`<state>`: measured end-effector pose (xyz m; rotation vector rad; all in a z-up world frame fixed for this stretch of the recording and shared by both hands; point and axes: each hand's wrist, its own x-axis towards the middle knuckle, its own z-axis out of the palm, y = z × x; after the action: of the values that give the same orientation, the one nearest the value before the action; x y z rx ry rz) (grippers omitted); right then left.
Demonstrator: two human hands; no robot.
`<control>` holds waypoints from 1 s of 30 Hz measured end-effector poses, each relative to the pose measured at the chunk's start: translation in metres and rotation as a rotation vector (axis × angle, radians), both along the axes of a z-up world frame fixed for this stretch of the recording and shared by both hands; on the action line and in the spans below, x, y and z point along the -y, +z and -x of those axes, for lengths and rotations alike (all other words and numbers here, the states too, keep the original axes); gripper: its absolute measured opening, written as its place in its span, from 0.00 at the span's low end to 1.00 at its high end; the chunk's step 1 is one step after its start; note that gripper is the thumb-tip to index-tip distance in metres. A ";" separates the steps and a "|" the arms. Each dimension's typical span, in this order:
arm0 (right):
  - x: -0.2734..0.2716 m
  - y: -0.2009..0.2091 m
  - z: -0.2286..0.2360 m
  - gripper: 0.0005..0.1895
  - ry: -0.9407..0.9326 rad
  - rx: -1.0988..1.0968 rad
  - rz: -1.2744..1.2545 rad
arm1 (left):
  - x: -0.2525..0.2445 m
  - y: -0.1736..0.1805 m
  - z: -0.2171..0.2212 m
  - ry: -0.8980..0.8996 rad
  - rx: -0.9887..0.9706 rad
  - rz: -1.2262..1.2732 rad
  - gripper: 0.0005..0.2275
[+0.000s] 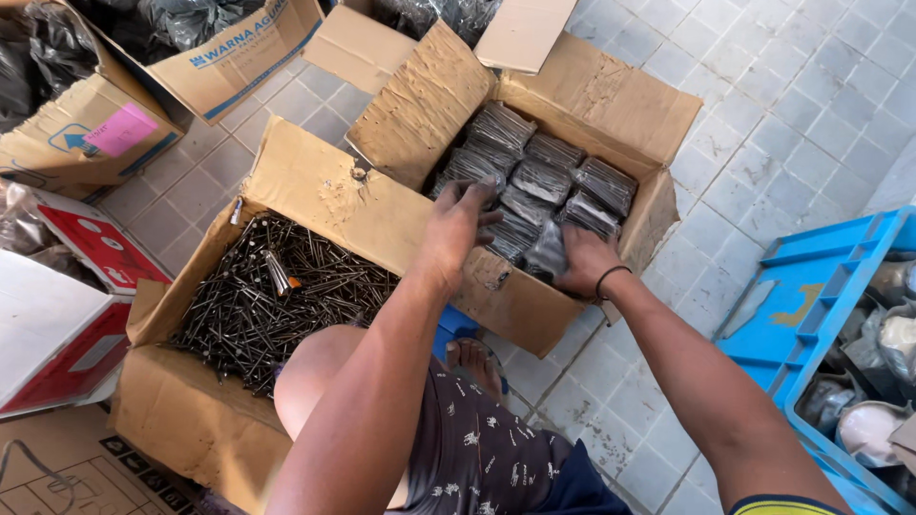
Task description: The person picks up metal nails from a cardboard box and places them into a clear plastic bag.
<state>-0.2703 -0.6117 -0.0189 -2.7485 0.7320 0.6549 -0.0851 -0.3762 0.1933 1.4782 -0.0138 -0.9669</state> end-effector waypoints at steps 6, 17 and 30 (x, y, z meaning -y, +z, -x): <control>0.019 -0.011 -0.001 0.53 0.254 -0.350 0.038 | -0.002 0.021 0.006 -0.046 0.108 -0.028 0.25; -0.004 0.011 -0.012 0.36 0.152 -0.009 -0.006 | 0.001 0.023 0.006 -0.054 0.174 -0.021 0.25; -0.133 0.258 -0.158 0.22 0.259 0.608 -0.271 | -0.117 0.101 -0.099 0.201 0.363 0.135 0.20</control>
<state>-0.1127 -0.4792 0.2394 -2.5816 0.1399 -0.0601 0.0134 -0.2589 0.2945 1.4808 -0.1870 -0.5175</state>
